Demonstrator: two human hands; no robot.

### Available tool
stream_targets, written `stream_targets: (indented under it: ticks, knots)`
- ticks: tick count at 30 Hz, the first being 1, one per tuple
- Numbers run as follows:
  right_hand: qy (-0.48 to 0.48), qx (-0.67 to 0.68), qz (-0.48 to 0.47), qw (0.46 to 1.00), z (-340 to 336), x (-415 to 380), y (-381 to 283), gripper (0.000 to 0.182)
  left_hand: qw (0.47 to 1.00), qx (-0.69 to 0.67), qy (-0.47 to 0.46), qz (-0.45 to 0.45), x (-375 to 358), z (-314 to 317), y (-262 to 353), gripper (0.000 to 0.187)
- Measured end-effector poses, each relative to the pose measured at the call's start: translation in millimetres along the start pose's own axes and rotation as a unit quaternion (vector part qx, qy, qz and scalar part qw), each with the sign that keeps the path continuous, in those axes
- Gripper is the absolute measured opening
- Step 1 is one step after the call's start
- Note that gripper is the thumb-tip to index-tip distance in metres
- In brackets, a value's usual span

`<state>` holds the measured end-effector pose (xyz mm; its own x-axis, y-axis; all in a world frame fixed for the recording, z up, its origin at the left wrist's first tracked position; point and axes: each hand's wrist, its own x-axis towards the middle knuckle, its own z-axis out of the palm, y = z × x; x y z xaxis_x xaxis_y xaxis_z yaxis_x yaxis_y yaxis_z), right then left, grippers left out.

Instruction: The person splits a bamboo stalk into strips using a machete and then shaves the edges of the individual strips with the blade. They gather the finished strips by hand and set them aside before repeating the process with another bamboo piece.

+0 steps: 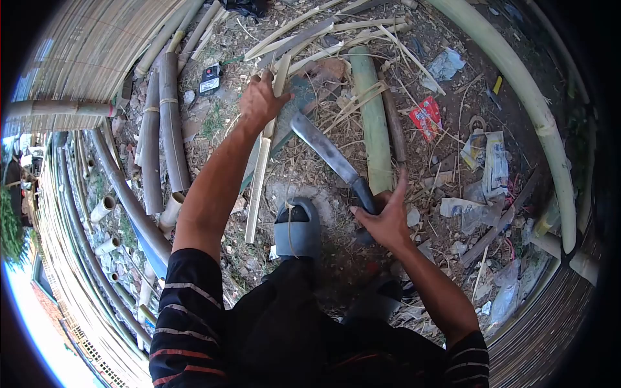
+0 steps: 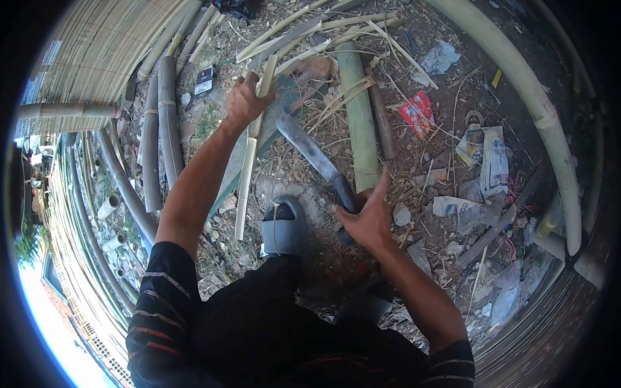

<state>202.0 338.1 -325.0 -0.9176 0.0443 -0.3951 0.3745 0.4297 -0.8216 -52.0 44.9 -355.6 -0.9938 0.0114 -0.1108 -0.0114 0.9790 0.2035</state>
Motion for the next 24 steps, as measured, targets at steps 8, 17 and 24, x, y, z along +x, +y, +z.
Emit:
stream_targets:
  ticks: [8, 17, 24]
  knots:
    - [0.053, -0.348, -0.326, 0.877, -5.6, -6.0, -5.3, 0.088, 0.995, 0.088, -0.029, 0.034, 18.5, 30.4, -22.1, 0.038]
    - [-0.098, -0.293, -0.097, 0.946, 30.2, -1.6, 6.9, 0.053, 1.000, 0.010, -0.008, 0.023, 7.5, 28.4, -29.7, 0.037]
    - [-0.070, -0.111, -0.054, 0.990, 11.3, -10.2, 28.3, 0.054, 0.942, -0.297, 0.129, 0.087, -60.7, -154.6, 31.8, 0.025]
